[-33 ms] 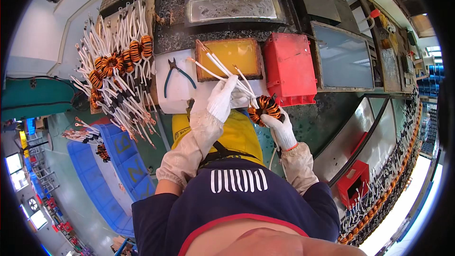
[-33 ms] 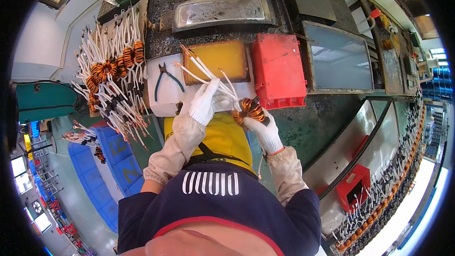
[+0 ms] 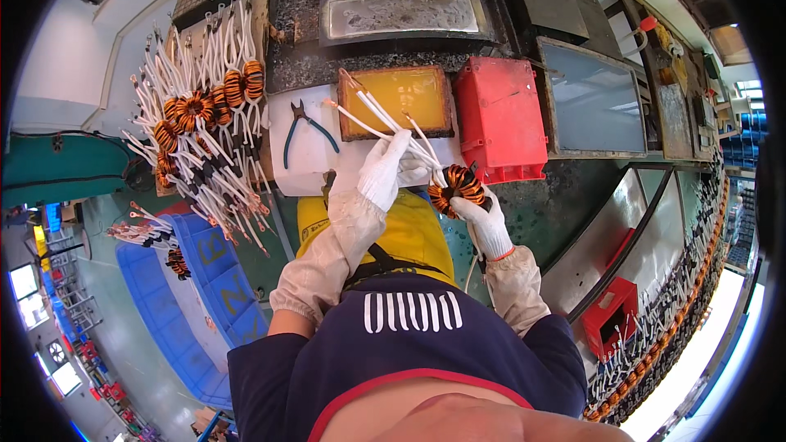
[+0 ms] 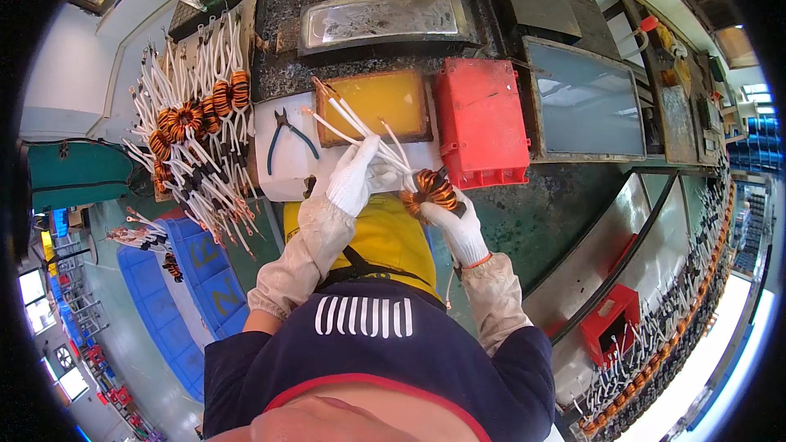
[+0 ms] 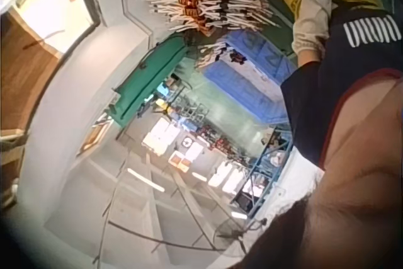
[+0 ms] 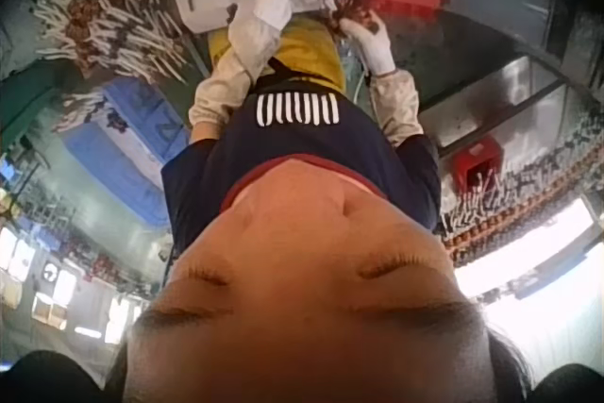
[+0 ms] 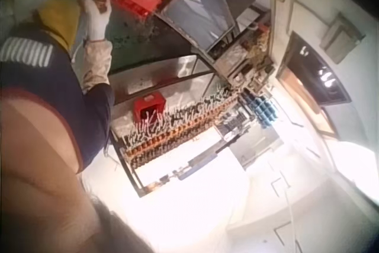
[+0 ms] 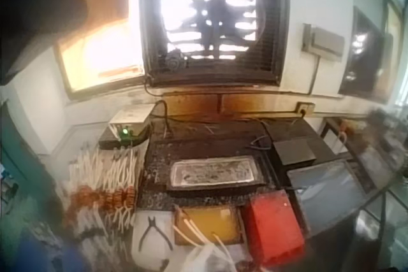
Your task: The person repeatedly picks up a bundle of white wires with a copper coil, dips the wire ends into a soldering bath, and places the finished unit into a blue bin. The process is repeated multiple times throughout the clip.
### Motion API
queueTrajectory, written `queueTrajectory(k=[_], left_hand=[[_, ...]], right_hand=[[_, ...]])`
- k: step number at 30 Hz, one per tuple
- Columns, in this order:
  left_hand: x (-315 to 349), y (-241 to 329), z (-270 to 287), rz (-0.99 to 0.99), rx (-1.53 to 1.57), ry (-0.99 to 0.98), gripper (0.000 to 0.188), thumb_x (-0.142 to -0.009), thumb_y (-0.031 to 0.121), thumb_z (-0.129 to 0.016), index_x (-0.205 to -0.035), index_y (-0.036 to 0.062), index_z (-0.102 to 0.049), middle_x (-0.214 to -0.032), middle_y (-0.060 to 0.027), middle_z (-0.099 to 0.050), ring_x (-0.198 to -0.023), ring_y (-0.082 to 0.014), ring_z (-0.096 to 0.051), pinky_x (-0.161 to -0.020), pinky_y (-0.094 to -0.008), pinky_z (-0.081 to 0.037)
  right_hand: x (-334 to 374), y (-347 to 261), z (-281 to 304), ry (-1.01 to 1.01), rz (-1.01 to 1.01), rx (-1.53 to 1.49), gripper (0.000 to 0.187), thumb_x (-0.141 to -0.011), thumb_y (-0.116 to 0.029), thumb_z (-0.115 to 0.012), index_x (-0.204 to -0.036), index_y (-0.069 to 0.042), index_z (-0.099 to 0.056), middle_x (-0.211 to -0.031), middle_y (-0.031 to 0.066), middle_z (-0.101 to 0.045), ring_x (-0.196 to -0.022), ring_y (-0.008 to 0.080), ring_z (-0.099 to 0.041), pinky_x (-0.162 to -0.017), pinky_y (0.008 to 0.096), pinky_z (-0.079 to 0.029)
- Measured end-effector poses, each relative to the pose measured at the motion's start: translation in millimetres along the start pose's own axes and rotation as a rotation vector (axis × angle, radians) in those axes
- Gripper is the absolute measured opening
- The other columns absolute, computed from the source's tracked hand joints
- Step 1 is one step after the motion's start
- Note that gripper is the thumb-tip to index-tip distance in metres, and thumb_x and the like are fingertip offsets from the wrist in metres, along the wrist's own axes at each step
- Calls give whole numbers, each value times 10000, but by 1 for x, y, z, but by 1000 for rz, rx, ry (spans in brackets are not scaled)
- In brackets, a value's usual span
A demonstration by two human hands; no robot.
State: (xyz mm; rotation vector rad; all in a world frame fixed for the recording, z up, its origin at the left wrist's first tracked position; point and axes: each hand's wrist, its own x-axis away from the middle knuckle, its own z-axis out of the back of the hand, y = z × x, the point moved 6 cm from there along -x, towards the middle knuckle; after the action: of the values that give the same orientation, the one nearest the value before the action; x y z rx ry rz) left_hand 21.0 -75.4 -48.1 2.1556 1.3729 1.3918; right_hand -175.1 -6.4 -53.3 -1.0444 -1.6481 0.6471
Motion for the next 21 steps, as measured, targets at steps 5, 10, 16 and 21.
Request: queueTrajectory(k=[5, 10, 16, 21], left_hand=[[2, 2, -1, -12, -1, -14, 251, -954, 324, -611, -1048, 96, -570, -900, -56, -666, -739, -159, -662, -624, -277, -548], [13, 16, -13, -30, -28, -138, 273, -971, 312, -580, -1086, 65, -566, -973, -72, -663, -768, -154, -659, -651, -276, -552], [18, 24, -39, 13, 92, -320, 360, -984, 315, -544, -1197, 25, -558, -928, -51, -647, -758, -130, -634, -611, -236, -514], [-18, 30, -49, -39, 207, -524, 431, -1015, 385, -452, -1150, 2, -595, -836, -76, -660, -658, -138, -634, -584, -262, -532]], right_hand=[[5, -9, -5, 9, 5, 15, 431, -789, -69, -719, -1199, 0, -605, -1078, 48, -666, -946, 131, -613, -880, 287, -477], [14, -32, -17, -21, 121, -20, 429, -789, -78, -725, -1197, -7, -613, -1063, 34, -668, -924, 115, -608, -854, 277, -479], [23, -69, -31, -69, 177, -42, 469, -784, -77, -710, -1228, 1, -581, -1056, 37, -653, -920, 123, -599, -838, 288, -484], [29, -72, -43, -94, 154, -100, 518, -749, -48, -704, -1245, 6, -565, -1026, 24, -633, -901, 124, -593, -805, 282, -489]])
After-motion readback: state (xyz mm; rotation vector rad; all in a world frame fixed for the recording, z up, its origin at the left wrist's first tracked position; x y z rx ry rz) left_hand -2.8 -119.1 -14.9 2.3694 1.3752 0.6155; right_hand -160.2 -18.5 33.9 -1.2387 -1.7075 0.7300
